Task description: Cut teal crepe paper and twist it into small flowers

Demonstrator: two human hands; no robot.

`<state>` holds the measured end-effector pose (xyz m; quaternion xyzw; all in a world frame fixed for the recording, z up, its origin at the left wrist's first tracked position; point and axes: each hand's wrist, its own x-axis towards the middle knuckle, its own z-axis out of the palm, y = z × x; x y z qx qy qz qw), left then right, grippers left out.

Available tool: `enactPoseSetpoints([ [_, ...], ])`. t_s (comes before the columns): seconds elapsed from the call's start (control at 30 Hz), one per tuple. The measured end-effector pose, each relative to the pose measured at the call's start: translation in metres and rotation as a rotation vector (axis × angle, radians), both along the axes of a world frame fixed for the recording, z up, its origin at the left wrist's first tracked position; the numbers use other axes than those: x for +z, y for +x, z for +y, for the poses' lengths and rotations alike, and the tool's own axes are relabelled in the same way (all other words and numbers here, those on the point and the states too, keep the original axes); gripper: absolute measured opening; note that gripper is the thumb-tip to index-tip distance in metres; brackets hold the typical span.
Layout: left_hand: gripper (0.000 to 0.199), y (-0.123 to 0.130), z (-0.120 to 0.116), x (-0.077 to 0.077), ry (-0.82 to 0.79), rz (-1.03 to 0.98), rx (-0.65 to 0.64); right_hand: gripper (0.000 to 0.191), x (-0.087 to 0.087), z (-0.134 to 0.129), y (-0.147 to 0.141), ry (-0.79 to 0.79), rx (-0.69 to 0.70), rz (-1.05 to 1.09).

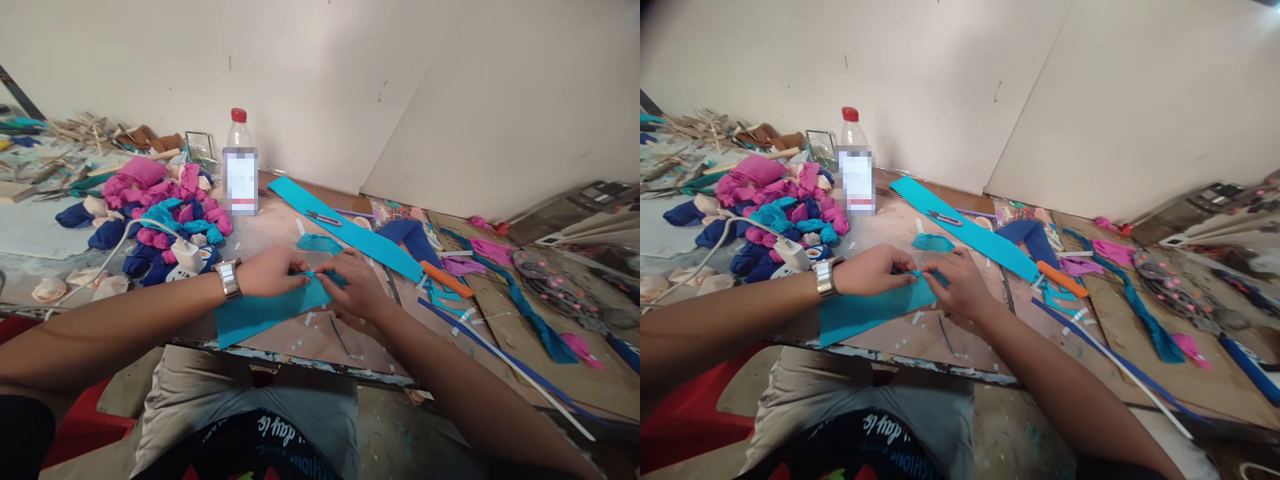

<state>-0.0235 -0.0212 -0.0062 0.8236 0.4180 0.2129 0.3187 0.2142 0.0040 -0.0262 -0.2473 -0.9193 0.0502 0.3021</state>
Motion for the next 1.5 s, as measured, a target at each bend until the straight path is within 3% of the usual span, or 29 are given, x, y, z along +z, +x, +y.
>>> enactPoseSetpoints([
  [0.2, 0.024, -0.003, 0.006, 0.002, -0.193, -0.066, -0.032, 0.01, 0.001, 0.0, 0.0, 0.016, 0.049, 0.002],
  [0.37, 0.019, -0.004, 0.006, 0.005, -0.228, -0.075, -0.093, 0.011, 0.003, -0.001, 0.001, 0.064, 0.069, 0.022],
  [0.53, 0.036, -0.003, 0.007, 0.001, -0.237, -0.073, -0.067, 0.012, 0.005, -0.001, 0.001, 0.039, 0.083, -0.002],
  [0.67, 0.036, -0.002, 0.006, -0.004, -0.178, -0.081, -0.049, 0.011, 0.004, -0.001, 0.001, 0.021, 0.065, 0.0],
  [1.0, 0.024, 0.004, -0.007, 0.0, 0.168, 0.054, 0.045, 0.006, 0.0, -0.001, 0.0, 0.02, 0.046, -0.023],
  [1.17, 0.023, 0.005, -0.007, 0.0, 0.134, 0.049, 0.039, 0.004, -0.003, 0.001, -0.001, 0.0, 0.046, -0.024],
  [1.33, 0.036, 0.004, -0.003, 0.0, 0.04, -0.02, 0.016, 0.009, 0.0, -0.001, -0.002, 0.053, 0.069, -0.012],
  [1.5, 0.03, 0.003, -0.004, -0.001, 0.101, -0.003, -0.001, 0.008, 0.001, -0.002, -0.002, 0.019, 0.055, -0.016],
])
